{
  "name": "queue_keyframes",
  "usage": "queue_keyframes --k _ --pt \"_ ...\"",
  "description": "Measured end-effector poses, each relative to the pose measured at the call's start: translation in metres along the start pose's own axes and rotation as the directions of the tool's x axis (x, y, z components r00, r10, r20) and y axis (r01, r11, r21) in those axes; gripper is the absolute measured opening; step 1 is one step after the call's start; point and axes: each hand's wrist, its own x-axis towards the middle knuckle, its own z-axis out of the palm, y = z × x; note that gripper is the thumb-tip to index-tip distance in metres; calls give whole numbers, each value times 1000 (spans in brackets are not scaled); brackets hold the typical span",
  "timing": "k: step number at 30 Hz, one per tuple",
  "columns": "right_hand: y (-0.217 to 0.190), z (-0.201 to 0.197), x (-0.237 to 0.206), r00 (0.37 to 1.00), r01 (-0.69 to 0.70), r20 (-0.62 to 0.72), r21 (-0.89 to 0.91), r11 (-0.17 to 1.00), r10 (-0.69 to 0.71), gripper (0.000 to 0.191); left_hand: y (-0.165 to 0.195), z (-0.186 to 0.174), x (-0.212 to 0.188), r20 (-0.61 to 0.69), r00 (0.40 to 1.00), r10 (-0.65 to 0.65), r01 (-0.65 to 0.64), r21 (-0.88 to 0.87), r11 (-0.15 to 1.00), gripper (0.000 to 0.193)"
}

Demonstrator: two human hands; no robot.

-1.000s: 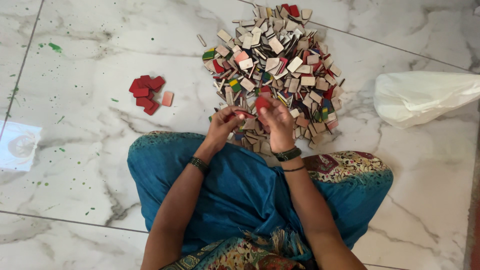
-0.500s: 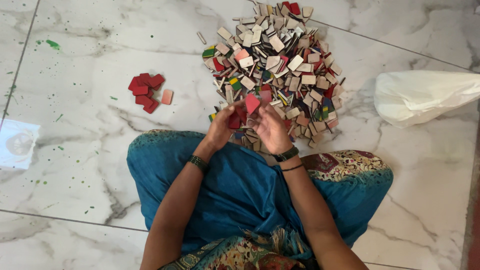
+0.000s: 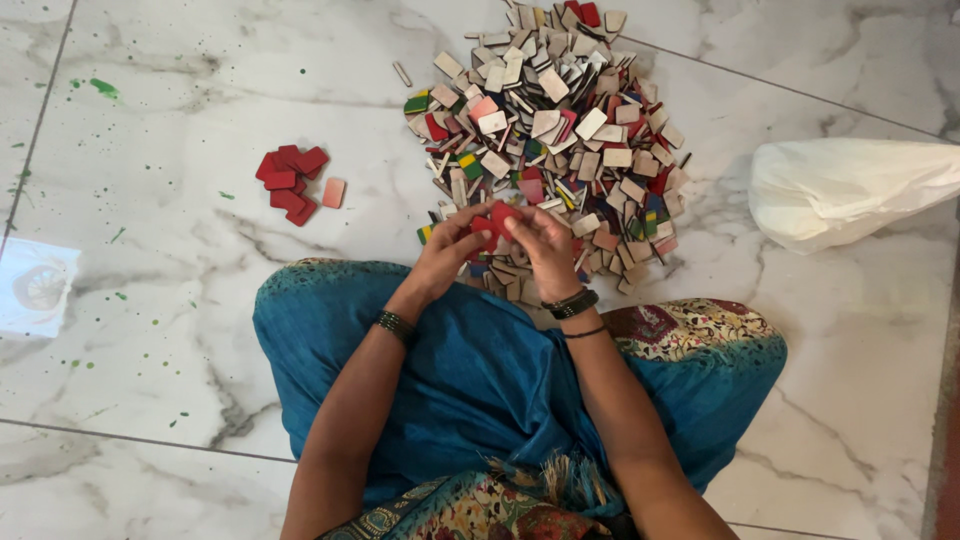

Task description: The person sits on the floor and empties a white plastic bag of small laser-cut wooden pieces onto the floor. They sort through the pile, separating red-painted pieces into a separate pile beside them while pushing the rest back together.

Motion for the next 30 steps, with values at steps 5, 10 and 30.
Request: queue_keyframes --k 5,10,30 --pt "-2 -7 5 999 27 -54 373 927 -7 24 -1 -3 2 -208 978 -30 37 30 999 35" --pt "-4 3 0 997 44 -74 295 954 -23 48 0 1 5 -261 965 22 -52 -110 993 32" --pt "-13 18 -8 989 143 42 22 989 -144 42 20 9 1 -338 939 59 -67 -14 998 38"
